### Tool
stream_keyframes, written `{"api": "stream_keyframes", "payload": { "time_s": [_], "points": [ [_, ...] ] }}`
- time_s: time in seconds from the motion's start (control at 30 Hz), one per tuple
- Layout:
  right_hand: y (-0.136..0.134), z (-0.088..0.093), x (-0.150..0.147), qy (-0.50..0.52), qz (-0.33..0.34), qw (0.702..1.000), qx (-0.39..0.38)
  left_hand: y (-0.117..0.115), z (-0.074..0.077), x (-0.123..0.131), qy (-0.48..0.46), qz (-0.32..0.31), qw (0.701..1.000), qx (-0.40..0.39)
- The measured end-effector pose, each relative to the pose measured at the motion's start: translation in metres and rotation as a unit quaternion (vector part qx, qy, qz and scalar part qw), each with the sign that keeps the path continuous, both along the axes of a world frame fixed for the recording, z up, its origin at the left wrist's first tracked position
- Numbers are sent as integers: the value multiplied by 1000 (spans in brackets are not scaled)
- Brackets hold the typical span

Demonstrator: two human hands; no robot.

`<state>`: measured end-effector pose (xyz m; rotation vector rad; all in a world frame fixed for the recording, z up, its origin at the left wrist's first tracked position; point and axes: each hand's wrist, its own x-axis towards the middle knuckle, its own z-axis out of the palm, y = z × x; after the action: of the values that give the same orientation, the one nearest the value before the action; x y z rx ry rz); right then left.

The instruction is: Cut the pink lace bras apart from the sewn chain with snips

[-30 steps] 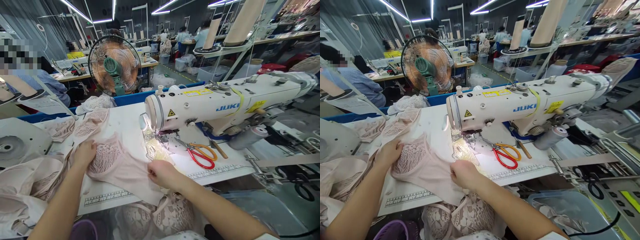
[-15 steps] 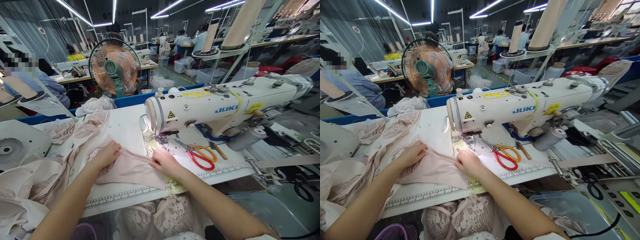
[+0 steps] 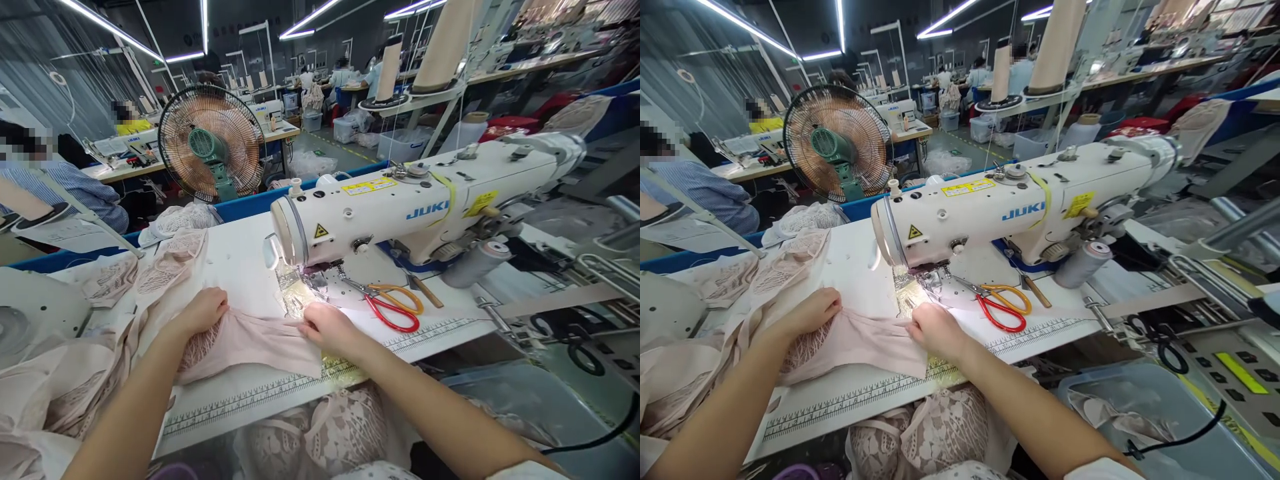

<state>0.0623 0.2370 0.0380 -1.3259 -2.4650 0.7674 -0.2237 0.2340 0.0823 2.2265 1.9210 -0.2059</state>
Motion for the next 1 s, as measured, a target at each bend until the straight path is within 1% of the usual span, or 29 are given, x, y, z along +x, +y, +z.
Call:
{"api": "stream_keyframes", "payload": {
  "time_s": [0.07,0.13,0.27,0.37,0.47,0.6,0.8,0.87,1.0],
  "points": [
    [4,6,1,15,-6,1000,10,-10,1,2,-22,3,1000,5],
    [7,15,-6,37,12,999,19,-20,3,6,-48,-1,999,12],
    [5,27,-45,85,124,989,16,-38,12,18,-106,-30,993,30],
    [-1,25,-75,108,183,977,7,-51,19,25,-150,-56,986,49],
    [-9,17,-88,135,189,973,5,-67,24,27,-185,-69,978,66],
    [-20,8,-87,176,171,969,21,-83,25,26,-218,-77,969,83],
    [-31,7,-80,215,213,952,52,-98,33,26,-224,-91,968,75],
    [-33,7,-76,220,216,949,65,-101,35,26,-209,-92,970,81],
    [-36,9,-70,228,221,944,94,-104,38,27,-140,-94,981,92]
  ]
}}
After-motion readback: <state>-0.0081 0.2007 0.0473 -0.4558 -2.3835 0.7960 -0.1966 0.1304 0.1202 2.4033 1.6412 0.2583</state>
